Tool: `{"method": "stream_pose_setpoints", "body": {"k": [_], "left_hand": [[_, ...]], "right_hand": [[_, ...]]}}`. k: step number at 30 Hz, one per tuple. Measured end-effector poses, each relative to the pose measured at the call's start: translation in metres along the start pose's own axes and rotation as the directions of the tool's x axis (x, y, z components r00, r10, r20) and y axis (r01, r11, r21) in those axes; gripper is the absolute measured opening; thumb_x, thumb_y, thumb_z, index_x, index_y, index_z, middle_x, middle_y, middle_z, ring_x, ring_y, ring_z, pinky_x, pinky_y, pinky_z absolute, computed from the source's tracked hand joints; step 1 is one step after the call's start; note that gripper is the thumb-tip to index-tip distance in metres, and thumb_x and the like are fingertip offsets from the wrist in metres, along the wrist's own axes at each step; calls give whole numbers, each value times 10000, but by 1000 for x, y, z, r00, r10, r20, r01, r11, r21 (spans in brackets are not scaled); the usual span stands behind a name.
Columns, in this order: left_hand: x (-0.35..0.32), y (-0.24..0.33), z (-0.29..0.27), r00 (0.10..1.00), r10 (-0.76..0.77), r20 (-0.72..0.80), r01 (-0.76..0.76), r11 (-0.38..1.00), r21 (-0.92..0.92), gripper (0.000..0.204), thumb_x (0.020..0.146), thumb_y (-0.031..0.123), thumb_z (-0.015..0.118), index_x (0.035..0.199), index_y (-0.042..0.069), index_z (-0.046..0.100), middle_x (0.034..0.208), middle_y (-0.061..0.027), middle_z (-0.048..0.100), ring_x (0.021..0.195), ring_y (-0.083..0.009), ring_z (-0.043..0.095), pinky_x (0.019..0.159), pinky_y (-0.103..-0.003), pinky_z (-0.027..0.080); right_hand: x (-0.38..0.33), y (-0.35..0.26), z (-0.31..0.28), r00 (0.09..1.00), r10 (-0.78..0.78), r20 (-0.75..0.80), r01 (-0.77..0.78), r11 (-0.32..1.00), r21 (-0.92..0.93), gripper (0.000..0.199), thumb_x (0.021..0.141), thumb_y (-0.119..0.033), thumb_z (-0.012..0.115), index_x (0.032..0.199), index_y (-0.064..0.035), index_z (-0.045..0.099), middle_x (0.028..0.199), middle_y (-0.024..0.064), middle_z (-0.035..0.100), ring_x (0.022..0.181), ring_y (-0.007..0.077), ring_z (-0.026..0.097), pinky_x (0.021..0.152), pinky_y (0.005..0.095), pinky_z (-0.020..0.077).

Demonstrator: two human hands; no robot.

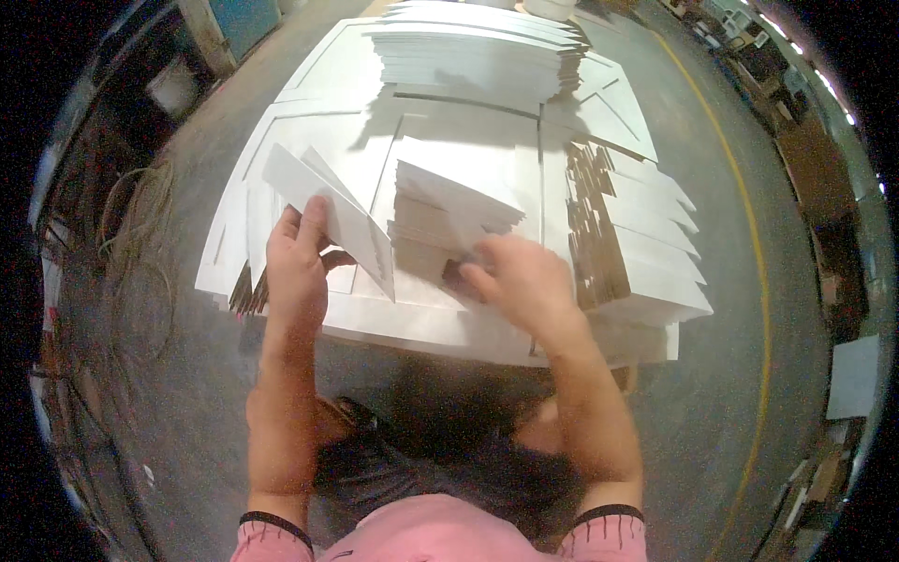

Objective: The person sands the edges of white wooden pieces one at a time using a sanding block while seated at a work table in a factory.

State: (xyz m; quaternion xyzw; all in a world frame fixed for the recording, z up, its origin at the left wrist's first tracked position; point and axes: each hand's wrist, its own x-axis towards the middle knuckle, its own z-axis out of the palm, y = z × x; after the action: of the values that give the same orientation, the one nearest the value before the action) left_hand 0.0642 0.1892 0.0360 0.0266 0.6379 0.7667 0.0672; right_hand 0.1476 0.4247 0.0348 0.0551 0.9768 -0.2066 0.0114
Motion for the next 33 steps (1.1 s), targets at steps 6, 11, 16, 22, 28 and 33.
{"method": "stream_pose_setpoints", "body": {"k": [6, 11, 16, 22, 28, 33], "left_hand": [[6, -1, -3, 999, 28, -32, -31, 997, -72, 407, 1045, 341, 506, 1222, -24, 541, 1032, -121, 662, 882, -187, 667, 669, -310, 584], [6, -7, -2, 999, -11, -48, 6, 996, -92, 364, 1049, 326, 490, 1206, 0, 531, 1010, -100, 640, 875, -182, 646, 647, -316, 570], [5, -7, 0, 998, -30, -58, 21, 987, -157, 332, 1061, 337, 456, 1159, 27, 518, 919, -69, 612, 753, -139, 591, 556, -283, 491], [-3, -11, 18, 997, -56, -62, 40, 973, -229, 325, 1079, 367, 410, 1055, 58, 508, 755, 3, 558, 550, -56, 478, 437, -220, 361], [-10, -14, 23, 999, -8, -53, -3, 978, -206, 391, 1074, 309, 429, 1258, -26, 510, 1120, -125, 604, 1010, -183, 601, 892, -323, 499], [-3, -20, 18, 997, -80, -18, 67, 922, -383, 368, 1077, 316, 428, 1204, -20, 510, 1029, -86, 627, 903, -132, 590, 812, -278, 495]], "right_hand": [[-3, -1, 16, 996, -80, 30, 84, 977, -194, 314, 815, -298, 789, 1002, -79, 664, 928, 101, 713, 884, 306, 681, 761, 416, 540], [-5, -5, 18, 989, -127, 78, 134, 985, -108, 376, 827, -357, 776, 1010, -56, 644, 914, 135, 688, 838, 340, 666, 764, 432, 533], [2, -4, 17, 979, -57, 194, 9, 971, 239, 364, 869, -289, 754, 1077, -32, 602, 909, 135, 660, 780, 288, 652, 740, 391, 536], [-5, -51, 8, 1000, -14, 9, -5, 263, 965, 240, 954, -145, 685, 1117, -17, 565, 889, 90, 673, 724, 125, 639, 604, 259, 509], [-6, -60, 46, 960, -101, -260, 264, 630, 731, 218, 934, -220, 729, 960, -35, 616, 642, 51, 665, 526, 92, 604, 482, 248, 476], [-2, -55, 39, 898, -88, -430, 385, 629, 675, 250, 913, -196, 757, 969, -41, 569, 661, 53, 648, 558, 81, 599, 473, 246, 464]]}}
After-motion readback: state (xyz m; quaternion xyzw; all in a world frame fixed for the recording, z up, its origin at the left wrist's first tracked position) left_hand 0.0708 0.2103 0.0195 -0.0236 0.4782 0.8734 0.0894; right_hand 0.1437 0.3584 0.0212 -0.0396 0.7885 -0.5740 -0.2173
